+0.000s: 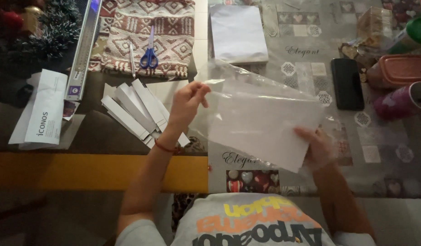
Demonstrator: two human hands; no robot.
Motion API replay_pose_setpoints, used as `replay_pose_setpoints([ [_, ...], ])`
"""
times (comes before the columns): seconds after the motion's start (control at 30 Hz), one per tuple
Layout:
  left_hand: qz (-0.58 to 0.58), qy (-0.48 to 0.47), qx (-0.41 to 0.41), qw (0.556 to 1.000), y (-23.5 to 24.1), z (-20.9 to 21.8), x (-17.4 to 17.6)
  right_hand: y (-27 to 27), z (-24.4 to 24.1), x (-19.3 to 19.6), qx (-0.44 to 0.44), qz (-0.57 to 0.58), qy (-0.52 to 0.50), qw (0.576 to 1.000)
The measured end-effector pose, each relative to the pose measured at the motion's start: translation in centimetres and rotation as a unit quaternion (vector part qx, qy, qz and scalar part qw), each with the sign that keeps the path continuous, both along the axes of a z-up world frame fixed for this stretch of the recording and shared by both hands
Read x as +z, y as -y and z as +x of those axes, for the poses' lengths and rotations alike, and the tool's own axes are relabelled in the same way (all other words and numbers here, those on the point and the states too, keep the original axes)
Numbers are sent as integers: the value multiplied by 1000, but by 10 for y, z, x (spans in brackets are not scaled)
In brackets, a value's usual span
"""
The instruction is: A person removes a stack of paper from a plastic sleeve, aligns the sheets, and applies a black adhesive strip to the top edge to bind them.
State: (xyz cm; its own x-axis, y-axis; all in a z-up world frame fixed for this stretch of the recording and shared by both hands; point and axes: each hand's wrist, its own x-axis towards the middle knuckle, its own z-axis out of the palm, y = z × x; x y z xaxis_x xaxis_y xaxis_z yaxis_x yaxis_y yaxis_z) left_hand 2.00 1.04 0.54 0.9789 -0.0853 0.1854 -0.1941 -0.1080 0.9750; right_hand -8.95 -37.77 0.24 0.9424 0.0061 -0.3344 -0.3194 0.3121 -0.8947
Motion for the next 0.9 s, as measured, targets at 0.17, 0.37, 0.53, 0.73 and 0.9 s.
replay_pose_setpoints([
  [0.17,14,29,22,999,-7,6,-9,27,-3,-31,-61,1,16,998],
  [0.37,82,87,-1,993,-13,11,7,55,-12,-59,-212,-81,-3,974],
  [0.53,167,134,-47,976,-23,20,25,1,-28,35,-196,-123,-64,971],
  [0.73,197,244,-31,949,-37,28,46,8,-26,23,-282,-118,-95,947],
  [0.9,21,141,-86,986,-46,26,44,-31,-22,60,-250,-107,-46,961],
])
